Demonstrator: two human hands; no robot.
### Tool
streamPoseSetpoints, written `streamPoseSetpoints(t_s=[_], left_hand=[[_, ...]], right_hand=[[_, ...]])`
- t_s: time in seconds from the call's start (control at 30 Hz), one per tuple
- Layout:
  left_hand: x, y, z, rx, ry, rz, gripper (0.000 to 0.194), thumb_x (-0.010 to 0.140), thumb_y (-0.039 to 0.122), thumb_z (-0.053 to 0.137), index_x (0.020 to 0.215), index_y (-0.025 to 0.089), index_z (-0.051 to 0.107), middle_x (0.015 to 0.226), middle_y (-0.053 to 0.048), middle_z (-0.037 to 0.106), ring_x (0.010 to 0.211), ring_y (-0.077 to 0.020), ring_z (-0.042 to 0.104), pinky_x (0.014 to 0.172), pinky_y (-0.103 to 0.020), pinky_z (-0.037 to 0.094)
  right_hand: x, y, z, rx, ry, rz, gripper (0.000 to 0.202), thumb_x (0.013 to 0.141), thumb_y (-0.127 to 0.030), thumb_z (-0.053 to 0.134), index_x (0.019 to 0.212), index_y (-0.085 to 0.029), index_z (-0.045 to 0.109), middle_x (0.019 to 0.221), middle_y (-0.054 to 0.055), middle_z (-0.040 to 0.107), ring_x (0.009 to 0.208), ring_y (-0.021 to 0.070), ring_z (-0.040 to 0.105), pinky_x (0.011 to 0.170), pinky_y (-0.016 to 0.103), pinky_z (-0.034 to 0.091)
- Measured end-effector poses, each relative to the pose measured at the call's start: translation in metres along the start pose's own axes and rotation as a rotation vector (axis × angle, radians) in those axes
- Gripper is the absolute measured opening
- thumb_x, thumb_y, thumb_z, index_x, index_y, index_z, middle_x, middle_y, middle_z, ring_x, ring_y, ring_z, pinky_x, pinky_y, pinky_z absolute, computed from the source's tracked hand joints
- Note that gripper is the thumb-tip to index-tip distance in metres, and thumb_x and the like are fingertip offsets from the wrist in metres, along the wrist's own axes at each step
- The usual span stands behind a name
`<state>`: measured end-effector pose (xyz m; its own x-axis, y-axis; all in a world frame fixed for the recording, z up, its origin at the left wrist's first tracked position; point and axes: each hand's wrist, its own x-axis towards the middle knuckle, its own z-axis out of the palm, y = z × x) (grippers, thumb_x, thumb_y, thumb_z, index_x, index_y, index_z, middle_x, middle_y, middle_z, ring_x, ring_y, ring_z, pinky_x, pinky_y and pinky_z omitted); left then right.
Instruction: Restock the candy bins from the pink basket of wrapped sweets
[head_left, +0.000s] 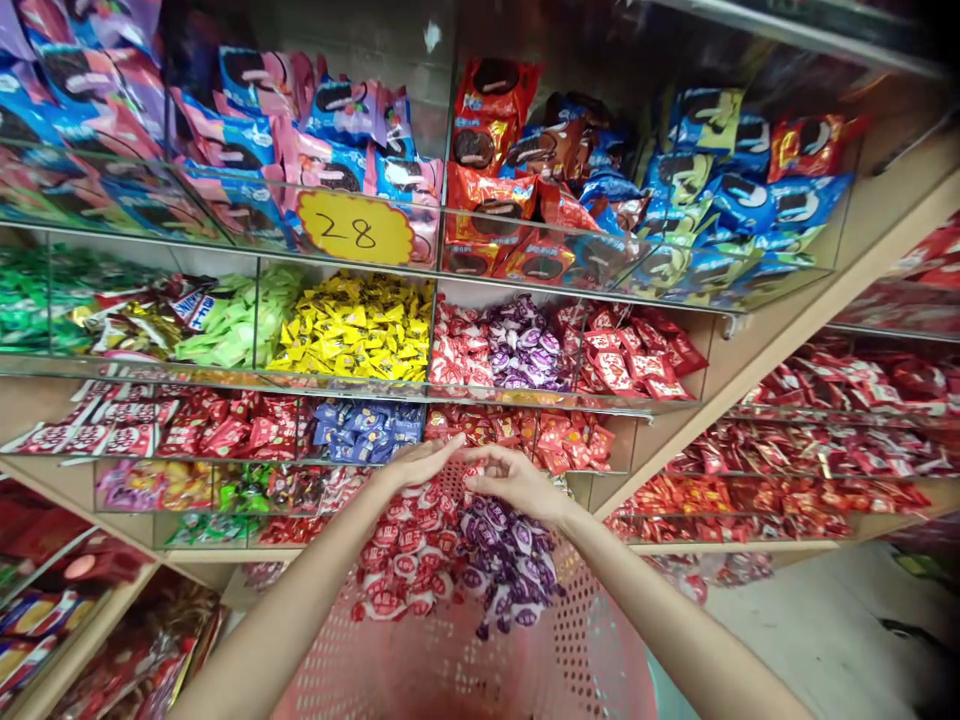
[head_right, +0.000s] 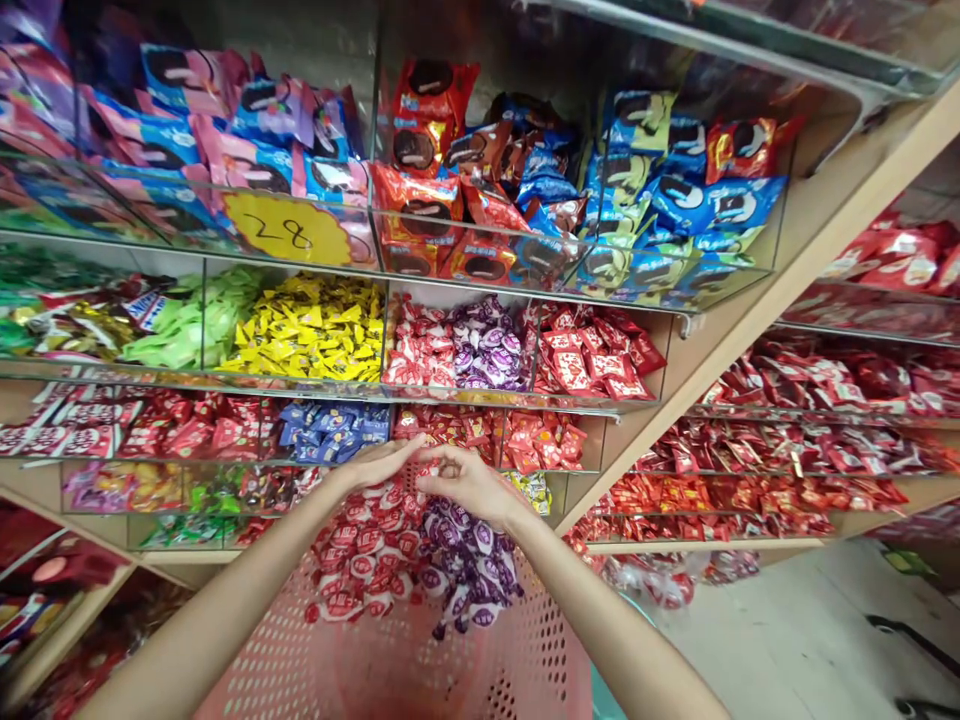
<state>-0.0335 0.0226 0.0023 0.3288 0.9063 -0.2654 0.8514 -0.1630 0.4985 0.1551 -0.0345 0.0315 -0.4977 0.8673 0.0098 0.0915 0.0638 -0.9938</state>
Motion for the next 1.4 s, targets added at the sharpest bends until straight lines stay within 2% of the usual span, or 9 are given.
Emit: streamPoseSetpoints(t_s=[0.13,0.27,0.37,0.57,0.7,0.93,1.17,1.3,1.4], left_hand=[[0.002,-0.001,0.002,0.006,-0.001,0.006,0.08,0.074,0.069,0.001,0.123,0.025,0.046,0.127,-0.004,0.047,0.115,-0.0256,0.043,0.094,-0.037,0.03],[0.003,-0.001,0.003,-0.002,0.006,-0.021,0.081,0.073,0.071,0.002,0.125,0.025,0.044,0.13,-0.005,0.044,0.118,-0.0261,0.039,0.096,-0.038,0.028],[0.002,-0.001,0.002,-0.003,0.001,-0.032,0.082,0.073,0.071,0.002,0.128,0.024,0.041,0.132,-0.005,0.04,0.121,-0.0265,0.036,0.097,-0.038,0.026],[-0.003,0.002,-0.001,-0.023,-0.004,0.007,0.082,0.072,0.072,0.001,0.126,0.027,0.042,0.131,-0.003,0.043,0.118,-0.0265,0.039,0.097,-0.038,0.027],[-0.004,0.002,-0.001,-0.014,0.009,0.011,0.081,0.073,0.071,0.001,0.121,0.026,0.047,0.125,-0.002,0.049,0.114,-0.0262,0.044,0.094,-0.037,0.031],[0.001,-0.004,0.003,0.015,0.008,0.044,0.076,0.075,0.067,0.001,0.121,0.026,0.046,0.127,-0.001,0.047,0.115,-0.0239,0.043,0.095,-0.035,0.03],[0.0,-0.005,0.002,0.021,0.018,0.041,0.074,0.076,0.066,0.002,0.108,0.026,0.056,0.116,-0.001,0.057,0.109,-0.0235,0.049,0.091,-0.034,0.034],[-0.001,-0.004,0.001,0.005,0.03,0.034,0.074,0.076,0.067,0.004,0.106,0.026,0.057,0.114,-0.001,0.059,0.109,-0.024,0.049,0.09,-0.034,0.034],[-0.001,-0.004,0.002,-0.002,0.045,0.035,0.075,0.075,0.069,0.004,0.109,0.026,0.056,0.117,-0.001,0.057,0.108,-0.0241,0.049,0.091,-0.034,0.034]], right_hand=[[-0.001,0.034,0.004,-0.137,0.057,-0.001,0.027,0.064,-0.035,0.066,0.084,-0.02,0.054,0.067,-0.004,0.055,0.059,0.0103,0.05,0.057,0.025,0.041],[0.003,0.058,0.007,-0.384,0.128,-0.067,0.031,0.065,-0.029,0.064,0.092,-0.019,0.054,0.08,0.0,0.057,0.073,0.0139,0.053,0.065,0.027,0.042],[0.006,0.066,0.008,-0.602,0.147,-0.099,0.029,0.069,-0.026,0.061,0.096,-0.018,0.057,0.09,0.004,0.058,0.082,0.0161,0.053,0.073,0.029,0.041],[0.013,0.065,0.015,-1.019,0.251,-0.031,0.022,0.074,-0.031,0.057,0.091,-0.018,0.06,0.093,0.008,0.059,0.092,0.0225,0.051,0.078,0.033,0.038],[0.022,0.067,0.022,-1.033,0.234,0.003,0.022,0.078,-0.03,0.05,0.094,-0.016,0.056,0.094,0.008,0.059,0.09,0.0205,0.053,0.077,0.03,0.039],[0.031,0.079,0.03,-1.062,0.222,-0.003,0.022,0.08,-0.026,0.047,0.098,-0.014,0.052,0.1,0.011,0.056,0.093,0.0203,0.053,0.078,0.028,0.04],[0.033,0.08,0.034,-1.162,0.183,0.13,0.026,0.077,-0.024,0.049,0.102,-0.015,0.048,0.096,0.01,0.061,0.089,0.0212,0.056,0.072,0.028,0.039],[0.029,0.071,0.032,-1.238,0.152,0.142,0.027,0.077,-0.025,0.049,0.102,-0.015,0.05,0.094,0.012,0.062,0.089,0.0226,0.057,0.072,0.029,0.038],[0.027,0.046,0.027,-1.259,0.147,0.079,0.026,0.077,-0.024,0.049,0.101,-0.015,0.051,0.095,0.011,0.062,0.089,0.0216,0.056,0.07,0.027,0.037]])
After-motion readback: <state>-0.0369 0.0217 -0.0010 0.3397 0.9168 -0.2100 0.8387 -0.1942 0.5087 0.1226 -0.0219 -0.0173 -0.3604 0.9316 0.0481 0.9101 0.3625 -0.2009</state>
